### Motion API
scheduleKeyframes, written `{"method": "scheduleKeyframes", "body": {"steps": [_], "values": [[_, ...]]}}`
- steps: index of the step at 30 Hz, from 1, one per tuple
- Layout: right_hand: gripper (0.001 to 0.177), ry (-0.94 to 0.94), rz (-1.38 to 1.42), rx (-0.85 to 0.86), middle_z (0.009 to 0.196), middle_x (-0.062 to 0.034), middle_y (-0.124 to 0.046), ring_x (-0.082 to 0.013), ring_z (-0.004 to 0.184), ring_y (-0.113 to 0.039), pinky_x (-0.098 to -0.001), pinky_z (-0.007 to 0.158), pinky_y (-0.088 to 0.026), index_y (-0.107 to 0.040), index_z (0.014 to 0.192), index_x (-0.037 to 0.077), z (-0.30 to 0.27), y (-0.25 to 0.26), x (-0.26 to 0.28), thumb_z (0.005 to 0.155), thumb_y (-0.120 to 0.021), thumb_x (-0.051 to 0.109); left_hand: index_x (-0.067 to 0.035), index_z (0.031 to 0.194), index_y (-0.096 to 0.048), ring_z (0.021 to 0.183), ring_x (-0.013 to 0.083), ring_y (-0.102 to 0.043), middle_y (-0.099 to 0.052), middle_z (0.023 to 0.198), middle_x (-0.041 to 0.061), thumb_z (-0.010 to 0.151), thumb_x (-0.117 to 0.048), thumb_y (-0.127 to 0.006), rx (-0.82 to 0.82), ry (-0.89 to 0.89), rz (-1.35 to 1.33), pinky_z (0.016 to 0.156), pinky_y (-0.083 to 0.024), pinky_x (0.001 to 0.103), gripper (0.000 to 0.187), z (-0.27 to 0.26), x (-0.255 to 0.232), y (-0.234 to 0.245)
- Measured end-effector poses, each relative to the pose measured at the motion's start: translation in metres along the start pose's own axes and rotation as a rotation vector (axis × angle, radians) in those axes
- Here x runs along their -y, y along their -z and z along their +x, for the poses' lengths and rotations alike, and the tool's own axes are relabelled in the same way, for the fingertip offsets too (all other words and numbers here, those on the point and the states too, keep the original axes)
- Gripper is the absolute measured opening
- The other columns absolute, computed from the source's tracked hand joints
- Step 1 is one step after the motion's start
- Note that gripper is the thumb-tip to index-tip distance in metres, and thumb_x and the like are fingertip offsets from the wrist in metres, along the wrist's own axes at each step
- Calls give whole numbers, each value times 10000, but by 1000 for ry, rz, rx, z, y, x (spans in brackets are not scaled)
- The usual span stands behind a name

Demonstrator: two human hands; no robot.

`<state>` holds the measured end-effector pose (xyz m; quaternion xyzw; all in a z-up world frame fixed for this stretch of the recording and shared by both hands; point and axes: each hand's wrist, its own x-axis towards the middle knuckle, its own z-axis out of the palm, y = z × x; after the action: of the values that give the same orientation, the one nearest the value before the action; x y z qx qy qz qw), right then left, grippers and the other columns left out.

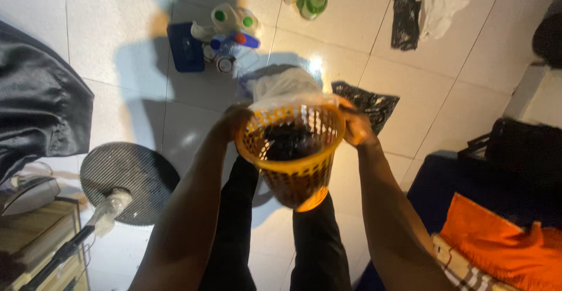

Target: The person places a plastic liner inside an orange wastebasket, fills it with items from the floor, and then removes and ties the bag.

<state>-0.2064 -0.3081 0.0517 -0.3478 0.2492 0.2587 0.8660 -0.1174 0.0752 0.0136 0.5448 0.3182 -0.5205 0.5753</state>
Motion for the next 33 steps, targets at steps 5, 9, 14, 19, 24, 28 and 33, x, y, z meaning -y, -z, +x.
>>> {"method": "scheduleKeyframes", "body": {"steps": [5, 9, 14, 19, 24, 28, 33], "values": [[496, -30, 199, -103, 1280, -193, -641, -272, 1134, -646, -432, 969, -563, -507, 1426, -21, 24, -2, -25, 1097, -512, 350, 29, 1075, -702, 730, 212, -648, -676, 898, 118, 793, -25, -639, 51, -35, -4, 631, -568, 366, 294, -4, -7, -2], [524, 6, 309, -50, 1232, -199, -657, -272, 1080, -665, -418, 916, -587, -542, 1410, -11, 36, -9, -18, 1100, -489, 407, 37, 1102, -706, 721, 240, -666, -704, 909, 143, 787, -29, -639, 67, 46, -6, 644, -586, 373, 329, -10, -25, -12], [450, 132, 223, -73, 1166, -171, -679, -245, 1006, -679, -388, 860, -598, -587, 1338, -3, 56, -26, 0, 1076, -512, 355, 59, 1174, -694, 742, 250, -697, -718, 939, 162, 764, 3, -610, 104, 1, -96, 699, -609, 381, 422, -26, -35, -19], [379, 178, 81, -55, 1100, -144, -701, -217, 932, -692, -357, 805, -608, -632, 1266, 6, 54, -18, -10, 1052, -535, 302, 84, 1241, -667, 757, 268, -682, -688, 973, 206, 806, 1, -607, 35, 40, -17, 736, -604, 410, 447, -37, -46, -20], [427, 44, 298, -227, 1058, -116, -718, -199, 895, -709, -329, 767, -615, -678, 1189, 6, 29, 0, -39, 1011, -499, 350, 68, 1260, -663, 799, 294, -716, -713, 1014, 207, 791, -2, -580, 24, 75, -153, 756, -612, 406, 481, -26, -31, -10], [360, 124, 253, -333, 1127, -105, -697, -211, 967, -691, -360, 833, -617, -626, 1204, 53, 8, -9, -51, 1056, -472, 342, 62, 1215, -688, 796, 321, -712, -717, 990, 218, 755, 0, -587, -21, 77, -140, 748, -610, 433, 475, -12, -23, -13], [286, 235, -239, -425, 1053, -81, -710, -136, 851, -670, -289, 740, -592, -662, 1215, 9, -23, -26, -41, 1099, -498, 214, 84, 1115, -714, 766, 309, -700, -709, 952, 224, 762, -22, -644, -33, 94, 32, 705, -593, 428, 375, 1, -14, -13]]}}
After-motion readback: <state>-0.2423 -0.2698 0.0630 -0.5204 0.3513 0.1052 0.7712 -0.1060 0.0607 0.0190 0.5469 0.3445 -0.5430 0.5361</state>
